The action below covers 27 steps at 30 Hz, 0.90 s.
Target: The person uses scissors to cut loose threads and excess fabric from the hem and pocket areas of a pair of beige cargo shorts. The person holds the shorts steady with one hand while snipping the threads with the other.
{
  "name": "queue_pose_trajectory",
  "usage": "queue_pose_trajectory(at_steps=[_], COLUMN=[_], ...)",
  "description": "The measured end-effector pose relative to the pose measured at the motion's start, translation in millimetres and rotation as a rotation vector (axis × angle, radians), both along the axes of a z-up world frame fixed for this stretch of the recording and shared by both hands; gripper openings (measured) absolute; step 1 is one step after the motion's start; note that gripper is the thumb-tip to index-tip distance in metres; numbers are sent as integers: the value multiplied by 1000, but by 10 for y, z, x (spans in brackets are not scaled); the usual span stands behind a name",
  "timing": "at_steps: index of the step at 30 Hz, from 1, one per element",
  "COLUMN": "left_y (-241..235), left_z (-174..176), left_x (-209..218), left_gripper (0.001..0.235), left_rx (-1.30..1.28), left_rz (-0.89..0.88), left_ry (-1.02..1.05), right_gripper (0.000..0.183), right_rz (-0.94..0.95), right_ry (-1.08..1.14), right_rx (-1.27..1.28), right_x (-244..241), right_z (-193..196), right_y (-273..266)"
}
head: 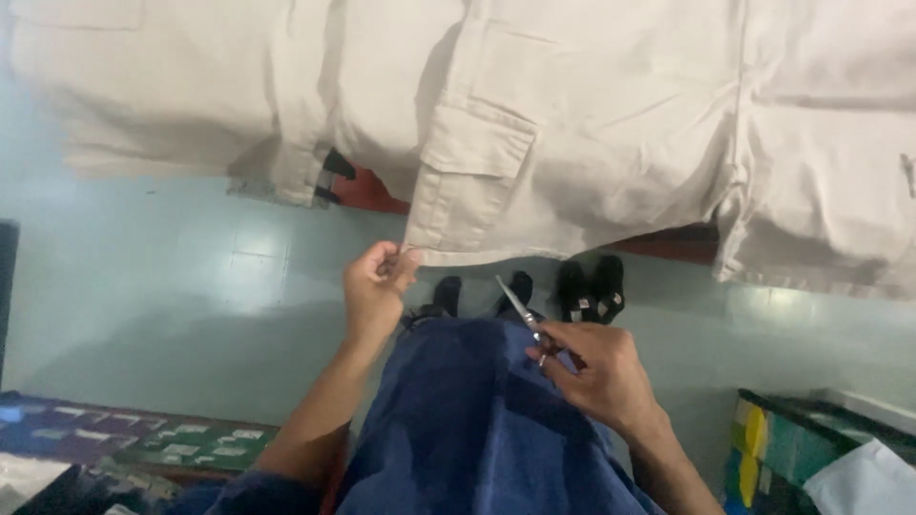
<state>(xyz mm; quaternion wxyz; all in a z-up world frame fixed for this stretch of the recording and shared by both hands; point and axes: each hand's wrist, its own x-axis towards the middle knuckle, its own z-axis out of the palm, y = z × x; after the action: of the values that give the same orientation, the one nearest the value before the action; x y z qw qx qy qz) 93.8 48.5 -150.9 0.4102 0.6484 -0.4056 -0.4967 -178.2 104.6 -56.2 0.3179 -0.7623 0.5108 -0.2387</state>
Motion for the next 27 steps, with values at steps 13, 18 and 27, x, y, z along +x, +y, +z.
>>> queue_pose_trajectory(at_steps=[13,18,27], left_y=[-293,-451,-492], left_z=[-447,-44,-257], left_x=[-666,-1329,-2315], left_gripper=[27,53,29], left_rx=[545,663,569], left_rz=[-346,-584,-723], left_ry=[65,116,117], right_gripper=[15,19,33], right_rz=[-478,-507,-569], right_ry=[-2,-150,-233], right_rx=[609,337,296], right_x=[-391,-707,-1572], right_z=[-278,-274,-165], right_y=[524,672,642])
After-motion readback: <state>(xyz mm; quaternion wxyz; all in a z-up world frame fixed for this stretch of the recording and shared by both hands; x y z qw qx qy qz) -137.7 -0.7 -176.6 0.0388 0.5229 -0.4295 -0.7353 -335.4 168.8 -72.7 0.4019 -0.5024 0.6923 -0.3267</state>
